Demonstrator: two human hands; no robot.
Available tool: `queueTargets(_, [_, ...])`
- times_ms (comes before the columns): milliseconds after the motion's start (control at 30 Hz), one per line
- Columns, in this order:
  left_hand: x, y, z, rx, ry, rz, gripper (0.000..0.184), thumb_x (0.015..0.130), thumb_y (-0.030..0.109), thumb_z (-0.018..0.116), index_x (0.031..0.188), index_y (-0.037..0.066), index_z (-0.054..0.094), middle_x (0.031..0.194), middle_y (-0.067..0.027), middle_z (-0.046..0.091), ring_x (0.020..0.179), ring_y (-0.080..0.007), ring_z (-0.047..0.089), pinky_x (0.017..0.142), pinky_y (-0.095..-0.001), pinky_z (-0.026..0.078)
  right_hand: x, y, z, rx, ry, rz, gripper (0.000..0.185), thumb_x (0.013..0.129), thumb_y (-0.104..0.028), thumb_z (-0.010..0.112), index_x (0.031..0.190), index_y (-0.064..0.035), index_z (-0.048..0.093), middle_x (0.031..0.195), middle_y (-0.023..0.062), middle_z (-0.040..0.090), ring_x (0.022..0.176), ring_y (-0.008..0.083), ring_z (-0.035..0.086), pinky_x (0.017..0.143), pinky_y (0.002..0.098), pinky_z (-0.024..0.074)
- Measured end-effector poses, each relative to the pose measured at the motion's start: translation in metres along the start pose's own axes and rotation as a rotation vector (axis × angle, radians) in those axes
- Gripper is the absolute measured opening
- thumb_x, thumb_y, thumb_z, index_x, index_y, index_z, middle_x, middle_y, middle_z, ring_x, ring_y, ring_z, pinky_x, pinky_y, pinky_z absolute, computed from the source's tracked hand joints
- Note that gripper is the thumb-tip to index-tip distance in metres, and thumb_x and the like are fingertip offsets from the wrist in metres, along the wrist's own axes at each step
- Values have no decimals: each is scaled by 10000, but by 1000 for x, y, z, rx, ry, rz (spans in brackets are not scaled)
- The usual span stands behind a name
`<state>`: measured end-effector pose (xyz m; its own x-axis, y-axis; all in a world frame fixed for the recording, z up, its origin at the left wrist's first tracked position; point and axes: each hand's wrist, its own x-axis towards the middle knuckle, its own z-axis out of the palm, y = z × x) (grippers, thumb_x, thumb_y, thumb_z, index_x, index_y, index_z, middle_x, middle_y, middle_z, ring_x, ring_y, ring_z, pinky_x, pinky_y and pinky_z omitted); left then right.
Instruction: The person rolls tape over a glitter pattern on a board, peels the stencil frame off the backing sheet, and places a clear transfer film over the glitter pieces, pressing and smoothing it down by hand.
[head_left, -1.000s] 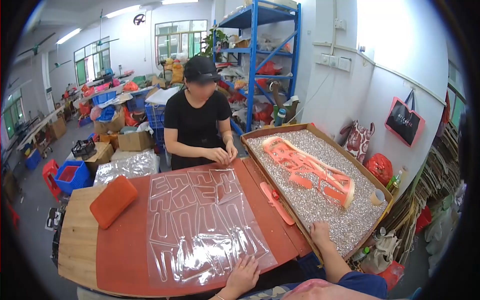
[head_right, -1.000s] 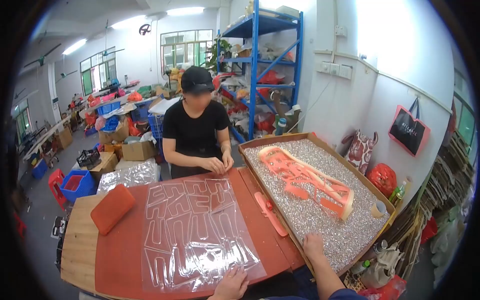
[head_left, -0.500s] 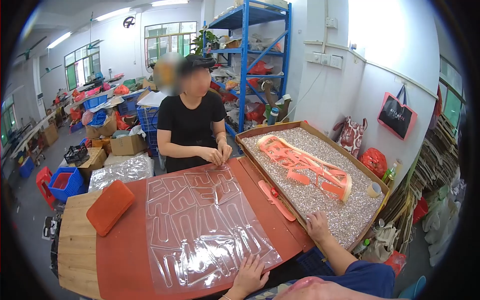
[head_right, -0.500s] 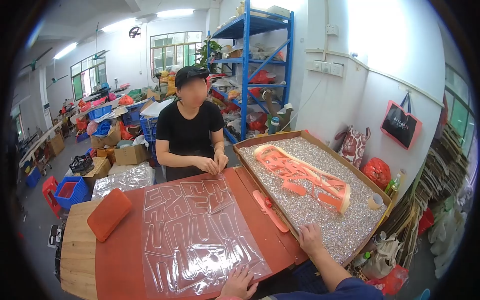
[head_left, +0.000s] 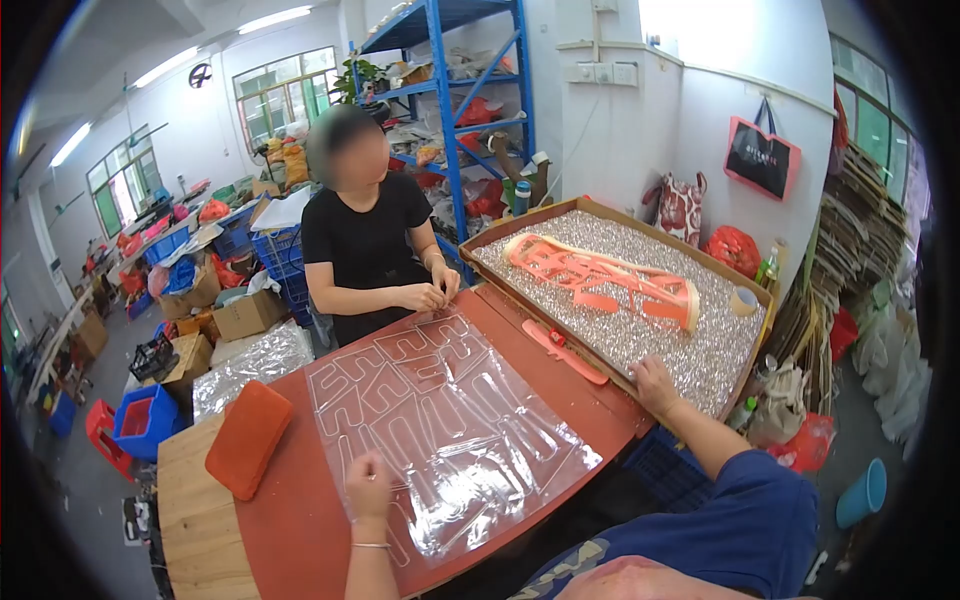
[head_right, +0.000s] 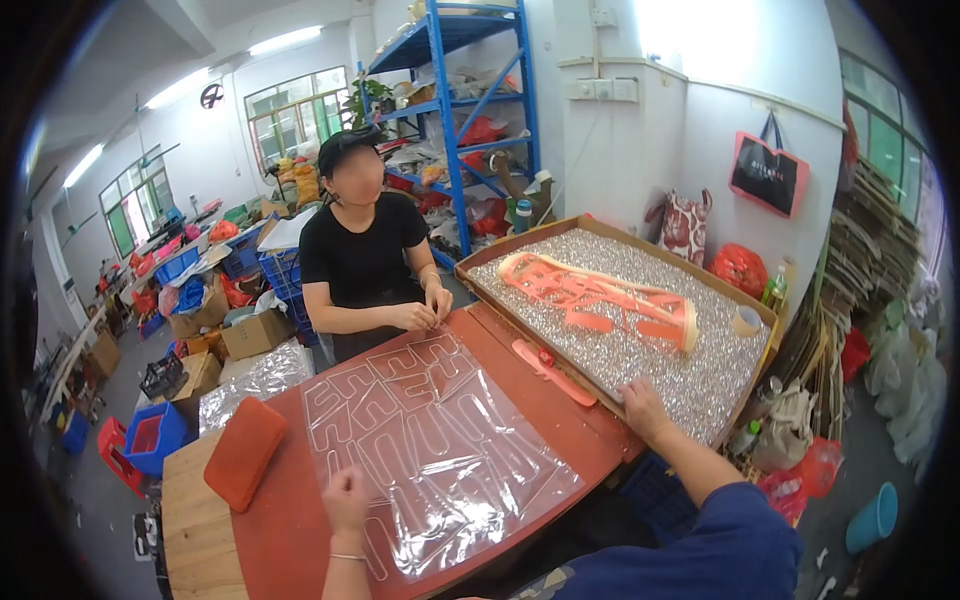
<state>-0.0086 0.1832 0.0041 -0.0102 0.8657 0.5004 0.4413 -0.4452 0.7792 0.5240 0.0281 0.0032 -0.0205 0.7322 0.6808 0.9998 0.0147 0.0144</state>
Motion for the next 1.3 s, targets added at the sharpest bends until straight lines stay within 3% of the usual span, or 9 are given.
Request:
queueTargets(167, [0,-93,-57,223,241,122,170,913,121,581,945,-24,662,784,-101,662,650,-170,605,582,-305,479,0,-1,6,-93,-9,-34,123,794,-109,603,896,-42,595,799,125,523,782,303,524,720,399,444])
queueTargets(267, [-8,-91,-72,-24,476,-110,215,938,153,575,948,-50,648,709,-51,614,547,-97,535,489,-245,418,-6,-2,15,-173,-108,-19,136,811,-165,606,879,-49,589,801,118,529,792,297,534,725,390,451])
queueTargets(433, [-2,-116,-79,-102,481,-203,236,935,171,585,960,-54,654,741,-50,624,572,-88,519,508,-244,423,6,-13,11,-278,-138,-63,196,817,-242,622,841,-55,570,864,125,540,839,303,537,788,400,445])
queueTargets(533, [4,-122,-78,-54,559,33,245,934,180,586,954,-52,661,742,-35,612,571,-86,499,513,-241,413,4,-20,7,-302,-109,78,250,810,-273,640,861,-38,575,900,139,544,878,312,535,826,402,439])
queueTargets(667, [-1,-101,-85,-183,513,-119,273,936,211,584,925,-48,669,717,-5,588,565,-69,449,495,-242,366,-2,-21,12,-347,-83,165,313,816,-326,638,875,-21,596,915,149,551,901,315,534,842,393,439])
queueTargets(833, [-2,-96,-89,-182,555,-203,305,946,239,571,927,-51,666,677,2,563,547,-73,421,479,-247,340,1,-14,17,-358,-338,162,415,844,-417,602,867,-3,628,931,158,561,921,312,535,847,383,438])
queueTargets(1033, [-4,-111,-93,26,638,-230,335,948,274,570,920,-47,663,694,-33,597,535,-100,444,480,-256,366,3,-13,12,-224,-232,83,435,853,-407,599,935,20,601,936,165,556,899,317,537,830,392,445])
queueTargets(1233, [-7,-99,-83,146,614,-207,279,931,227,599,934,-46,655,760,-73,658,623,-147,554,580,-282,467,-2,-4,8,-28,-108,-107,334,875,-238,593,1081,21,544,994,173,560,934,334,559,838,406,463])
queueTargets(1300, [-5,-116,-81,362,600,2,251,927,204,598,937,-42,650,804,-115,675,697,-216,616,645,-318,501,-3,-2,13,152,-127,-110,282,893,-177,584,1098,9,533,954,141,571,886,287,585,802,364,483])
